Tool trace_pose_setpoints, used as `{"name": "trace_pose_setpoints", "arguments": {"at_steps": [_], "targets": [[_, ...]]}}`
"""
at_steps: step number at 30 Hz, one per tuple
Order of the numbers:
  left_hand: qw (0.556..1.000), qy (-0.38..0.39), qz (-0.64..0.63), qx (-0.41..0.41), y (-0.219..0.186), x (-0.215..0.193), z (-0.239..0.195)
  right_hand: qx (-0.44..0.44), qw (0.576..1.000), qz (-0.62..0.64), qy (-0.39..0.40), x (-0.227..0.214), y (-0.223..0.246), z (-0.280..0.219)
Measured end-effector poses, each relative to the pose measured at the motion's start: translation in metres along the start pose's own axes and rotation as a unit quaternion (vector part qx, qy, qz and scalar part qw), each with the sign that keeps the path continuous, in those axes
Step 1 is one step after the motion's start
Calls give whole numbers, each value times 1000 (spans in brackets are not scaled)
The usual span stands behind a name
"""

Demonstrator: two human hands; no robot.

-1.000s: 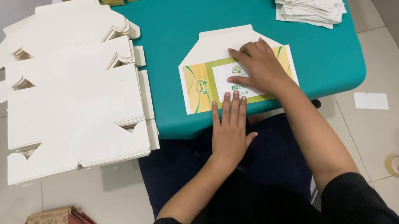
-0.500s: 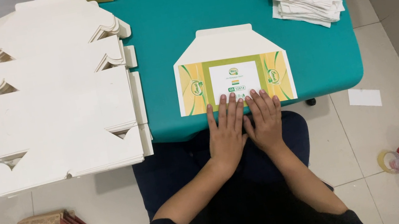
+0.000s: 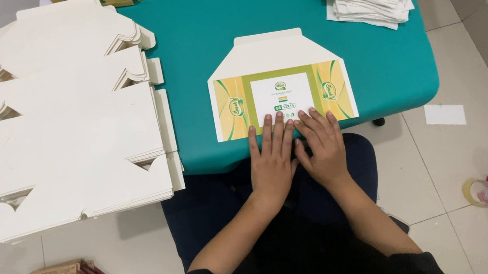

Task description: Manually folding and assembling cardboard snack boxes from flat templates.

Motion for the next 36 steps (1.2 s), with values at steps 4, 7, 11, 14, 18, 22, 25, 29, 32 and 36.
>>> {"name": "trace_pose_setpoints", "arguments": {"at_steps": [4,7,11,14,18,22,25,29,32,36], "targets": [[999,2,-51,18,13,-16,-4,28,999,17,-44,1,-22,-3],[996,-10,-83,39,28,-30,-10,36,996,19,-78,6,-25,-2],[994,-36,-99,17,44,-39,-23,39,995,14,-94,8,-24,-2],[989,-68,-128,-19,57,-44,-32,54,993,16,-100,14,-21,-4],[982,-99,-152,-58,53,-40,-32,58,997,-18,-52,10,-2,4],[981,-108,-150,-62,52,-34,-31,-1,1000,5,1,9,47,22],[983,-120,-123,-60,54,-32,-32,-16,1000,25,-4,14,62,26],[983,-113,-133,-56,52,-34,-33,-50,999,10,-4,5,43,25],[982,-106,-147,-59,51,-37,-31,-29,999,1,-22,-7,1,15],[979,-105,-167,-60,49,-39,-31,25,991,-59,-115,-9,-73,-8]]}}
Point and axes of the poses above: each hand's wrist, its own z-axis towards the middle knuckle, its own x-axis out of the palm, y = z × x, the point moved 1 cm from there along z, towards the middle knuckle, and after that the axes turned 7 degrees about -z, right-handed, at the moved point
